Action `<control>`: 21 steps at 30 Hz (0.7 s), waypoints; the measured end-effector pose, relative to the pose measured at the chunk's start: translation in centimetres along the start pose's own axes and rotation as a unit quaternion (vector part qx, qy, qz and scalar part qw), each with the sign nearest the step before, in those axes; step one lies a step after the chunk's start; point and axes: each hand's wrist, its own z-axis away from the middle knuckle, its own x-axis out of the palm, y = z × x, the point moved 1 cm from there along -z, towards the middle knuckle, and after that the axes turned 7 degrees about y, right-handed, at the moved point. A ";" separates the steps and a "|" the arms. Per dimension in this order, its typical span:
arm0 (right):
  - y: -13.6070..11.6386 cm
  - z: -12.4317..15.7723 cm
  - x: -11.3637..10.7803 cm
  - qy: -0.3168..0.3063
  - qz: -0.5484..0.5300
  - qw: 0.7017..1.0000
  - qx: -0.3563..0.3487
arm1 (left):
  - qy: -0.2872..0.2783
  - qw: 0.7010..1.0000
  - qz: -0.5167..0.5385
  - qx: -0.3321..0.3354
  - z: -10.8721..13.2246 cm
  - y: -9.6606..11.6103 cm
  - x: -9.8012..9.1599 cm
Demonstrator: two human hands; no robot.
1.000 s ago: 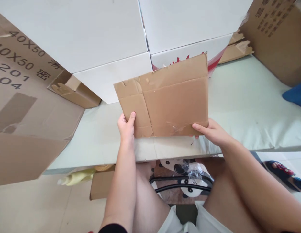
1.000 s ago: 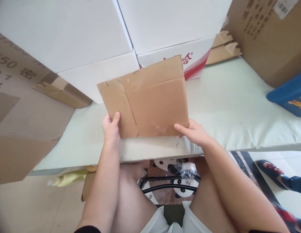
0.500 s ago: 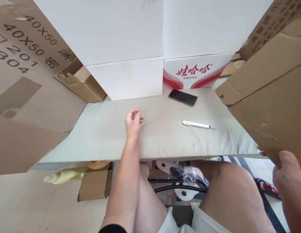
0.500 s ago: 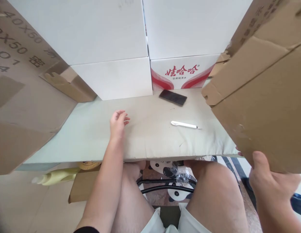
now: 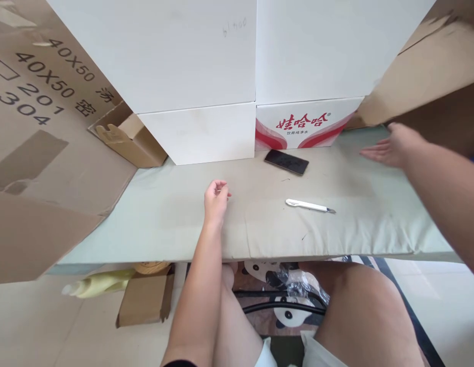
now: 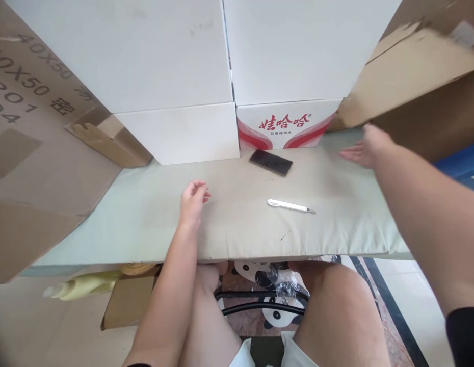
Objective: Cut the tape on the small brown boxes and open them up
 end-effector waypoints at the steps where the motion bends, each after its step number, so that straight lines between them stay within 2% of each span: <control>1: 0.9 0.4 1.3 -0.027 0.034 0.999 0.003 | 0.001 1.000 0.000 0.003 -0.1 0.0 -0.2; 3: 3.9 2.5 3.8 -0.063 0.103 0.993 -0.019 | 0.003 1.000 0.001 0.010 -0.3 0.0 -0.8; 5: 7.2 5.2 5.7 -0.090 0.163 0.979 -0.079 | 0.002 1.000 0.006 0.017 -0.4 -0.1 -1.4; 8: 10.5 7.7 6.5 -0.104 0.231 0.955 -0.154 | -0.001 1.000 0.015 0.024 -0.4 -0.3 -2.1; 10: 11.1 8.2 6.1 -0.117 0.268 0.939 -0.181 | -0.003 0.999 0.024 0.025 -0.2 -0.3 -2.3; 13: 9.9 8.3 5.4 -0.136 0.314 0.917 -0.206 | -0.005 0.999 0.046 0.022 0.2 -0.2 -2.2; 16: 7.3 9.2 5.7 -0.147 0.336 0.896 -0.250 | -0.005 0.997 0.074 0.013 0.5 0.2 -2.1; 18: 5.2 10.5 6.9 -0.159 0.336 0.881 -0.294 | -0.002 0.996 0.093 0.007 0.6 0.5 -2.2; 21: 1.6 12.9 9.9 -0.180 0.317 0.854 -0.371 | 0.006 0.993 0.117 -0.002 0.5 0.9 -2.9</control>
